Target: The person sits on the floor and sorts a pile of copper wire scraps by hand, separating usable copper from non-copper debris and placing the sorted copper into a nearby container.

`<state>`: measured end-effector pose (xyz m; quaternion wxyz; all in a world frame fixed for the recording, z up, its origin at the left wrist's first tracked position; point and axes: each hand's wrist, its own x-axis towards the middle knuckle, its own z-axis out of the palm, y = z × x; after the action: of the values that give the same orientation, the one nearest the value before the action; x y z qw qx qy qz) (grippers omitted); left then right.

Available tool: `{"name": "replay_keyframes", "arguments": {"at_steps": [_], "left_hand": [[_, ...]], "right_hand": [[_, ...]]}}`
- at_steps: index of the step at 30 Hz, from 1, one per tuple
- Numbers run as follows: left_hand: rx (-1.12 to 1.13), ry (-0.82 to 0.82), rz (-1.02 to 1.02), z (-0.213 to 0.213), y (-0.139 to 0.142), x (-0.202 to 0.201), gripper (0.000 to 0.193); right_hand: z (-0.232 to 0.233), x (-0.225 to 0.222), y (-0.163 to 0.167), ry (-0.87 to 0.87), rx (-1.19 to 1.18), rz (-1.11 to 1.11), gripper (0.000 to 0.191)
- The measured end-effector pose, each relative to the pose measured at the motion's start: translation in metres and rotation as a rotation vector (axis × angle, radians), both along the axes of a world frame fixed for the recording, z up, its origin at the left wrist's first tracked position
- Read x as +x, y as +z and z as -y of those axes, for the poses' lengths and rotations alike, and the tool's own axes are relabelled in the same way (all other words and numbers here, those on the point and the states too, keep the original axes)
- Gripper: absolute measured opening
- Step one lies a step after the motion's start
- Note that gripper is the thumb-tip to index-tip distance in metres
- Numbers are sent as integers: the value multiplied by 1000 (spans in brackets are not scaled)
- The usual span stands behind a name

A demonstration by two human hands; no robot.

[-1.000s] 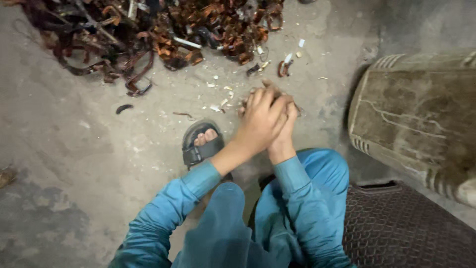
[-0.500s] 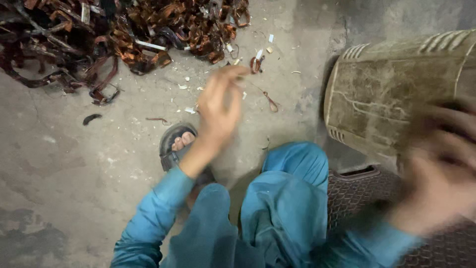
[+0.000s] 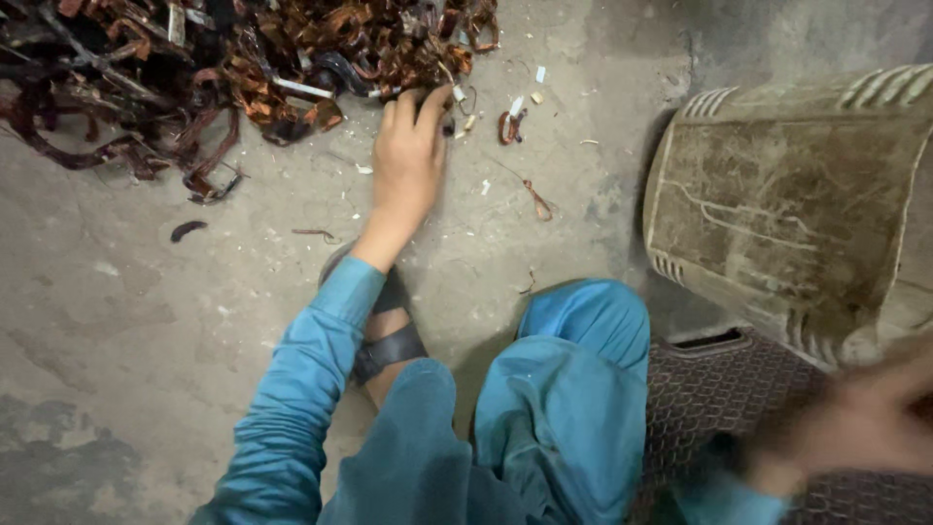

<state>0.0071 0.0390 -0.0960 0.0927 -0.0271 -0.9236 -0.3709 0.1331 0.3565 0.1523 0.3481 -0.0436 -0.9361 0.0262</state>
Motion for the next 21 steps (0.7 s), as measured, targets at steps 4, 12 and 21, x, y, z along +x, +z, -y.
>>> {"name": "replay_keyframes", "arguments": {"at_steps": [4, 12, 21], "left_hand": [[-8, -45, 15, 11, 2, -3, 54], [-199, 33, -100, 6, 5, -6, 55], [170, 16, 165, 16, 15, 34, 42]], "right_hand": [[63, -61, -98, 449, -319, 369, 22], [136, -154, -233, 313, -538, 586, 39], [123, -137, -256, 264, -541, 572, 24]]}}
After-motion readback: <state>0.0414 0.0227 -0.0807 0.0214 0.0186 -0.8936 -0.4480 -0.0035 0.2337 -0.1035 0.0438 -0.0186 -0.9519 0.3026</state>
